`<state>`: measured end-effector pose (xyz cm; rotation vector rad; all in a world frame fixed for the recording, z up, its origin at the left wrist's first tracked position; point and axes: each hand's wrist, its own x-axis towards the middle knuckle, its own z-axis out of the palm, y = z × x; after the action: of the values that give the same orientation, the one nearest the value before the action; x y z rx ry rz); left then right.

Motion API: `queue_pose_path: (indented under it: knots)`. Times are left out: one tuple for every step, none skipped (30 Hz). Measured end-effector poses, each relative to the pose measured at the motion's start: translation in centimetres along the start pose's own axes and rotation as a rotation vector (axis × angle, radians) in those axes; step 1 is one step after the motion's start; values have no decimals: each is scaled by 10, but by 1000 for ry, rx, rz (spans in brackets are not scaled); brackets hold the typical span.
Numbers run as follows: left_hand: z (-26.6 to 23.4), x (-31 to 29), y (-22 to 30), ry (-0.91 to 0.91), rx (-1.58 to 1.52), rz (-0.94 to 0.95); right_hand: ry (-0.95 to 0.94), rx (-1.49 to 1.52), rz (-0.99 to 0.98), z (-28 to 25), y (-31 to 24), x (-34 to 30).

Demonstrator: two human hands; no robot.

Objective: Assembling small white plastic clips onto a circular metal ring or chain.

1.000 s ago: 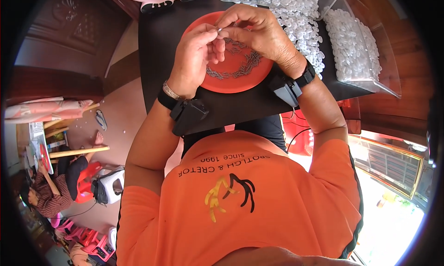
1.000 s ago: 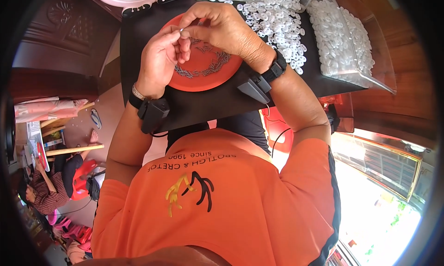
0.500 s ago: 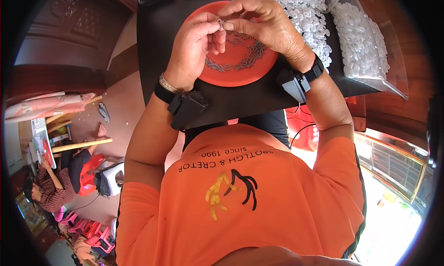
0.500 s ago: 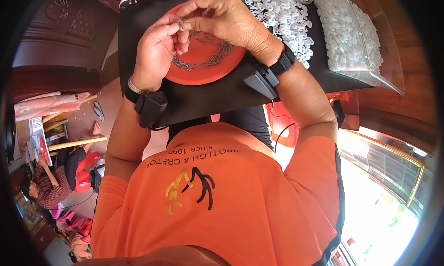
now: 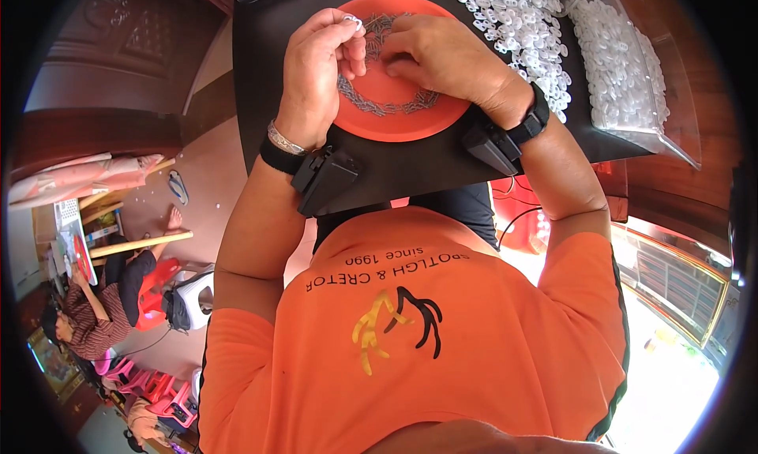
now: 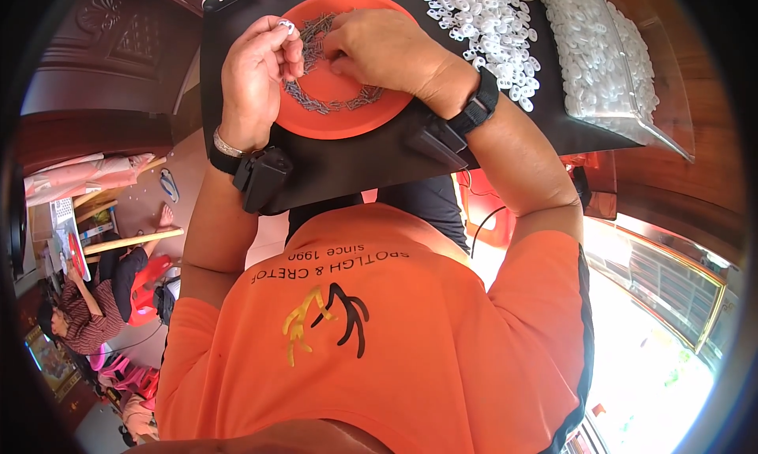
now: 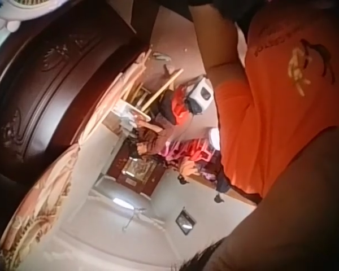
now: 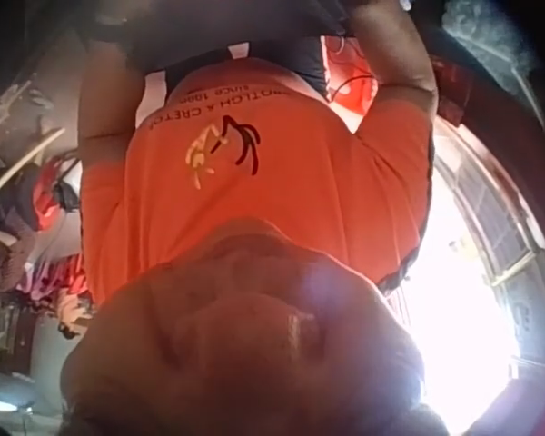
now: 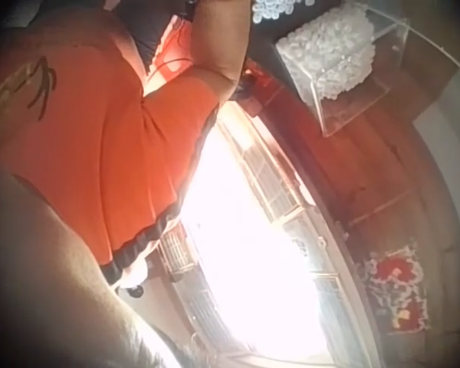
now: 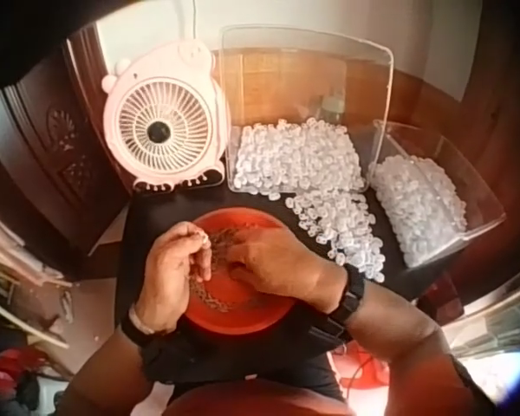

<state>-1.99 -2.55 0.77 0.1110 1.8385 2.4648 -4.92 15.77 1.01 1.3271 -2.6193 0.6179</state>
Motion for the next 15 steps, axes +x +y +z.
queue_pose_path:
  knots:
    - [1, -1, 1, -4, 29, -16, -8, 3, 21, -1, -4, 1]
    - [1, -1, 2, -3, 29, -15, -8, 4, 19, 1, -5, 2]
    - [2, -2, 3, 3, 57, -15, 1, -64, 32, 5, -5, 2]
    - [3, -2, 4, 6, 85, -16, 11, -133, 47, 7, -5, 2]
    - [3, -2, 4, 5, 85, -16, 11, -134, 48, 9, -4, 1]
    - [3, -2, 4, 5, 78, -7, 34, -158, 36, 10, -3, 1]
    - [3, -2, 5, 6, 72, 2, 57, -183, 23, 10, -2, 1]
    - [3, -2, 5, 3, 73, 4, 59, -184, 24, 8, -1, 1]
    - [3, -2, 4, 3, 73, 0, 75, -53, 80, 6, 0, 1]
    - [2, -2, 4, 6, 75, -1, 91, 78, 132, 3, 1, 3]
    - [2, -2, 5, 6, 78, 4, 98, 225, 194, -3, 2, 6]
    - [3, -3, 5, 5, 72, 6, 105, 373, 256, -9, 2, 8]
    - [4, -3, 6, 1, 67, 7, 230, 600, 215, -5, 6, 10]
    - [4, -3, 5, 1, 64, -7, 236, 598, 212, -6, 9, 8]
    - [5, -4, 5, -2, 68, -3, 201, 764, 268, -8, 10, 7]
